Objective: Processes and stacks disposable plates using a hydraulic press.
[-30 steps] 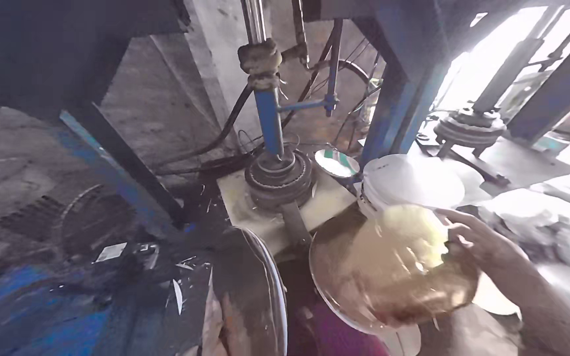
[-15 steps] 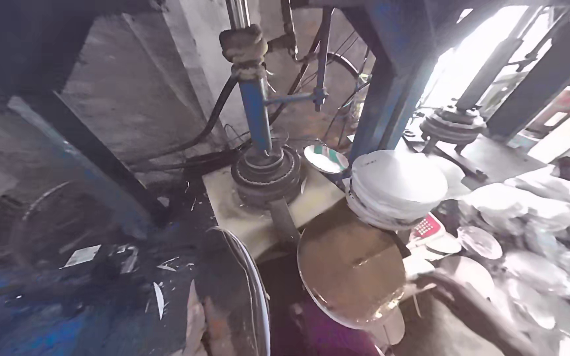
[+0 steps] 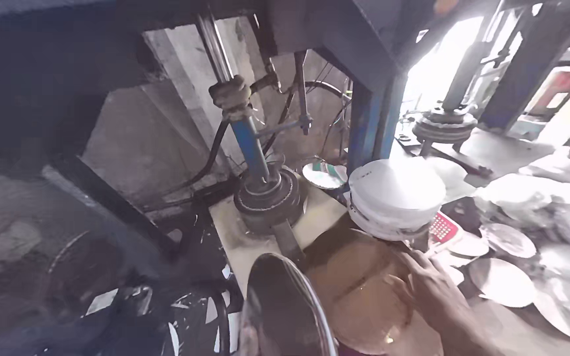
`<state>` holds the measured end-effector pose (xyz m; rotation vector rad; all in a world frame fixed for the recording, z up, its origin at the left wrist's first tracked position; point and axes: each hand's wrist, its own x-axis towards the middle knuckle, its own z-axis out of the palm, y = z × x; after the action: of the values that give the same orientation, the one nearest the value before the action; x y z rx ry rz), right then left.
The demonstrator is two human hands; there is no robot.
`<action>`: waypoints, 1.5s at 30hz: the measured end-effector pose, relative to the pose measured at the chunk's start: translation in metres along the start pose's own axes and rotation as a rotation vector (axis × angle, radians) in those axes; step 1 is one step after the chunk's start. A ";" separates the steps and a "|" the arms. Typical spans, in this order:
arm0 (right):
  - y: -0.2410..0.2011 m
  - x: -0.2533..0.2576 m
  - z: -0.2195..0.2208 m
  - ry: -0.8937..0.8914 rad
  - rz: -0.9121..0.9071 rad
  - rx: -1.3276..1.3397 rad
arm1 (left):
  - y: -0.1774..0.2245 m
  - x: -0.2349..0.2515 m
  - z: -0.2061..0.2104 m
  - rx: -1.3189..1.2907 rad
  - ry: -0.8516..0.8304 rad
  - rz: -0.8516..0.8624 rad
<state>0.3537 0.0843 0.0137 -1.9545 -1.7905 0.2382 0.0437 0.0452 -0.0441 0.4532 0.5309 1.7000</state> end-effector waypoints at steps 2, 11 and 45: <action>-0.001 -0.003 0.001 0.015 -0.044 0.044 | -0.007 -0.002 0.005 0.031 0.046 -0.057; 0.002 -0.003 -0.001 0.057 -0.187 0.177 | -0.025 0.001 0.010 0.166 0.054 -0.032; -0.002 -0.006 -0.052 0.174 -0.406 0.803 | 0.013 -0.028 0.035 -0.052 0.028 0.257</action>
<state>0.3737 0.0670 0.0594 -1.0054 -1.5836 0.5297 0.0588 0.0196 -0.0084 0.4768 0.4625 1.9635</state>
